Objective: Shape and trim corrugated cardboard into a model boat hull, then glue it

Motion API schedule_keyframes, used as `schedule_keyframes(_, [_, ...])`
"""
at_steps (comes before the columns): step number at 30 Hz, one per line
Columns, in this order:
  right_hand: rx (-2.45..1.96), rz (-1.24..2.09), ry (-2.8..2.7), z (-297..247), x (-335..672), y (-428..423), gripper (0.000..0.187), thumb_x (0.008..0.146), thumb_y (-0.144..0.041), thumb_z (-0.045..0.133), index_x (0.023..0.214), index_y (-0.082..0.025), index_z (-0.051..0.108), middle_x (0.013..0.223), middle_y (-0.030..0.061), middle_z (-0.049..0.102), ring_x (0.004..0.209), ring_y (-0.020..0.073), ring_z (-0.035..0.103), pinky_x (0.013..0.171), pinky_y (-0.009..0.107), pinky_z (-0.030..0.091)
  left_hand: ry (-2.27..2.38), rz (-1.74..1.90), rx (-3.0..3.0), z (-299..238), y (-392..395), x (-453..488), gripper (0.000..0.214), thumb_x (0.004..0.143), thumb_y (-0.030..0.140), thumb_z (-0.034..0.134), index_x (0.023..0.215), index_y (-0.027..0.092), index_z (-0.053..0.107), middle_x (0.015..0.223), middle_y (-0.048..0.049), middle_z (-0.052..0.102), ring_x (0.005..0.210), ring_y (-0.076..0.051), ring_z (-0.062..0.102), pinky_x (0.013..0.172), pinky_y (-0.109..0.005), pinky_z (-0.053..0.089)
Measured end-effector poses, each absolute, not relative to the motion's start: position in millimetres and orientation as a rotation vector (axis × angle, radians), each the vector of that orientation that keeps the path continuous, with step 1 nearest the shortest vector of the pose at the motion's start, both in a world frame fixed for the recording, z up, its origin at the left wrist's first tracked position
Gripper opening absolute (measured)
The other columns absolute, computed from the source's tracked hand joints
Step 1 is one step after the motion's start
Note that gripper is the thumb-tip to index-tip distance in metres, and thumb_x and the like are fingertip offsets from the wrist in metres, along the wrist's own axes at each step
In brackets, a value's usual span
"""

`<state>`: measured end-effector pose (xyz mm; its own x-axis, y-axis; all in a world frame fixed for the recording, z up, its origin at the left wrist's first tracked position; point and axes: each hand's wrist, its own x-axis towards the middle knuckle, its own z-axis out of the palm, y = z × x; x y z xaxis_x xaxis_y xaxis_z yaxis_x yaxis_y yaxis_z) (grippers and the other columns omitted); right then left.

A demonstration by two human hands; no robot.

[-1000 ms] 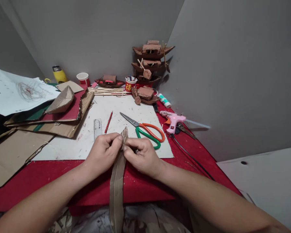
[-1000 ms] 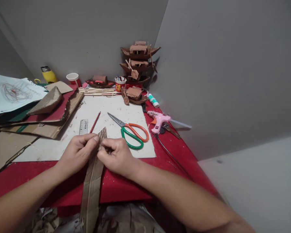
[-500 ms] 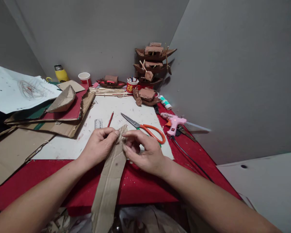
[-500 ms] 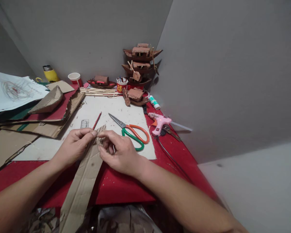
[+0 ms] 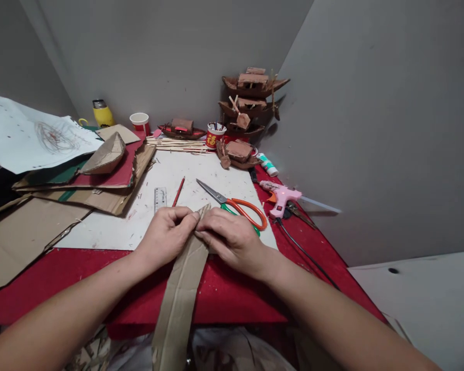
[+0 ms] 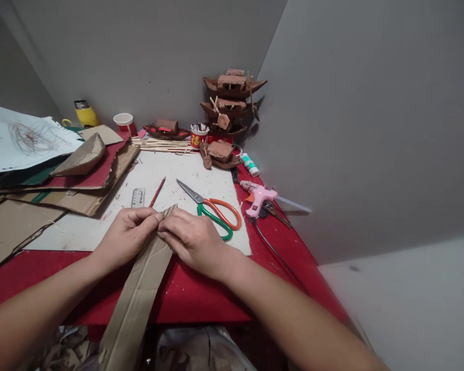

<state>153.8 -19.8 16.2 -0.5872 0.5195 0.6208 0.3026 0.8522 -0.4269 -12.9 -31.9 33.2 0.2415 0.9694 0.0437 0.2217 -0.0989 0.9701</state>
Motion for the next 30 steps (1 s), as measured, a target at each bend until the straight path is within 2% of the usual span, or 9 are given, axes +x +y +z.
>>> schedule_keyframes(6, [-0.580,0.206,-2.279,16,157,-19,0.010,0.090,-0.015,0.045,0.089,-0.019,0.054,0.077,0.0059,0.059,0.071,0.0166,0.055,0.061,0.027,0.044,1.131,0.895,1.506,37,-29,-16,0.031,0.082,0.035,0.049,0.059,0.014,0.054,0.056,0.0044,0.043,0.056,-0.009,0.038,0.054,-0.020,0.033])
schedule_keyframes(12, [-0.656,0.153,-2.302,17,158,-16,0.011,0.092,-0.017,0.042,0.086,-0.018,0.052,0.074,0.0048,0.056,0.070,0.0173,0.053,0.060,0.028,0.041,1.054,0.671,1.428,41,-25,-27,0.035,0.079,0.038,0.053,0.054,0.019,0.038,0.047,0.0090,0.025,0.041,-0.005,0.018,0.039,-0.019,0.015])
schedule_keyframes(18, [-0.633,0.143,-2.336,17,158,-17,0.011,0.091,-0.015,0.041,0.084,-0.018,0.050,0.073,0.0054,0.055,0.068,0.0173,0.051,0.058,0.028,0.040,1.085,0.697,1.524,38,-22,-29,0.031,0.080,0.035,0.050,0.056,0.016,0.046,0.053,0.0063,0.033,0.048,-0.006,0.026,0.044,-0.020,0.021])
schedule_keyframes(26, [-0.614,0.172,-2.332,14,157,-16,0.008,0.091,-0.014,0.045,0.088,-0.016,0.052,0.076,0.0063,0.059,0.071,0.0169,0.053,0.061,0.027,0.042,1.152,0.726,1.531,35,-17,-31,0.031,0.079,0.034,0.049,0.055,0.017,0.043,0.051,0.0068,0.031,0.046,-0.006,0.026,0.043,-0.019,0.019])
schedule_keyframes(28, [-0.639,0.228,-2.313,14,158,-15,0.004,0.091,-0.017,0.049,0.090,-0.016,0.053,0.077,0.0056,0.059,0.071,0.0161,0.055,0.062,0.027,0.043,1.156,0.728,1.525,34,-16,-32,0.030,0.079,0.036,0.049,0.057,0.016,0.046,0.051,0.0064,0.035,0.047,-0.006,0.029,0.044,-0.018,0.022])
schedule_keyframes(30, [-0.689,0.269,-2.304,13,158,-13,0.010,0.088,-0.023,0.056,0.095,-0.016,0.054,0.079,0.0052,0.060,0.072,0.0160,0.055,0.063,0.027,0.044,1.156,0.734,1.520,32,-15,-32,0.029,0.079,0.036,0.049,0.061,0.015,0.051,0.053,0.0058,0.039,0.048,-0.007,0.032,0.045,-0.019,0.025])
